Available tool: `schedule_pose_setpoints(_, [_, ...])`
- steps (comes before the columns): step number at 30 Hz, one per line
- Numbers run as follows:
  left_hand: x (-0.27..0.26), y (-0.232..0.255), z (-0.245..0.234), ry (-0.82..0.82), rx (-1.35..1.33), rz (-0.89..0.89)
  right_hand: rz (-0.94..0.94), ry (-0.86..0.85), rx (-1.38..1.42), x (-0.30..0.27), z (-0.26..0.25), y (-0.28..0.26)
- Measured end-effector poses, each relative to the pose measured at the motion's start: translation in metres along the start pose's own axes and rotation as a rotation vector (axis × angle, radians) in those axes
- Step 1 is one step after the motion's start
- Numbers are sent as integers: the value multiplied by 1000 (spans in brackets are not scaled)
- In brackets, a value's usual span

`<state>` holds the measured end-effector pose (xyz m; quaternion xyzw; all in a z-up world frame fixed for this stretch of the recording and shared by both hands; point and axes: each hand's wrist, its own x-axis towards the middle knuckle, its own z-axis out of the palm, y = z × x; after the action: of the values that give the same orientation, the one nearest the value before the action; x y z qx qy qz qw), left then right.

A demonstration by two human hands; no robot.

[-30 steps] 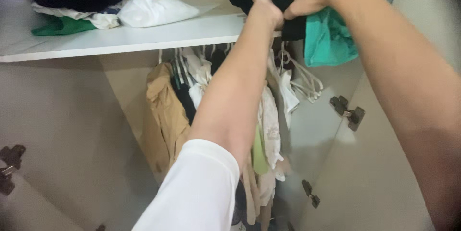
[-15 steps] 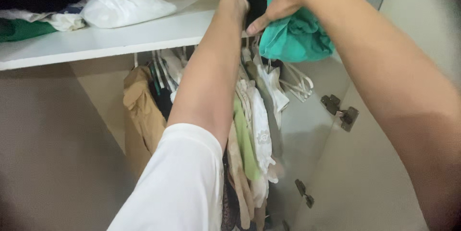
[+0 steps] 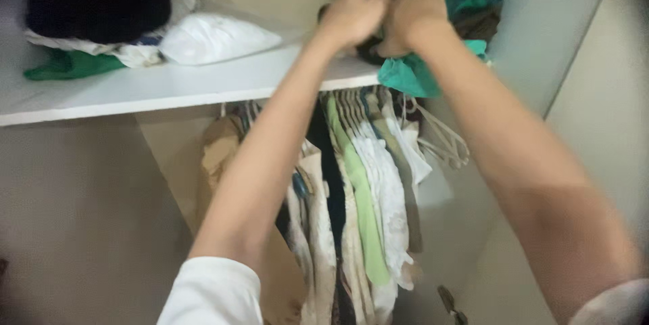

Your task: The person folds several garments on a bed, including an orange sweater, a brown top, a green patterned top, a black top, and a red sweater. The person places the folded items into a closet shelf.

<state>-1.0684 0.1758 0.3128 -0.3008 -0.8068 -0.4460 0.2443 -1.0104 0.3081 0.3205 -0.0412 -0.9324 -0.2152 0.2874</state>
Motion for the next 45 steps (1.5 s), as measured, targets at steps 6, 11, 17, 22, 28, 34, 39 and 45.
schedule_pose_setpoints(6, [-21,-5,7,-351,140,149,-34,35,178,23,7,2])
schedule_pose_setpoints(11, [-14,-15,-4,-540,356,122,-4,-423,-4,-9,-32,54])
schedule_pose_setpoints(17, [-15,-12,-3,-518,672,140,-56,-275,182,-21,-3,82])
schedule_pose_setpoints(22, [-16,-3,4,-271,747,-28,-131,-36,271,2,48,73])
schedule_pose_setpoints(28, [-13,-9,8,-246,773,-79,-75,-55,310,23,56,57])
schedule_pose_setpoints(34, [-24,-25,-10,-312,621,-81,-32,1,108,43,61,37])
schedule_pose_setpoints(39, [-53,-20,-54,-261,624,-31,-49,99,98,44,77,34])
schedule_pose_setpoints(45, [-81,-25,-95,-27,580,44,-99,261,212,13,55,17])
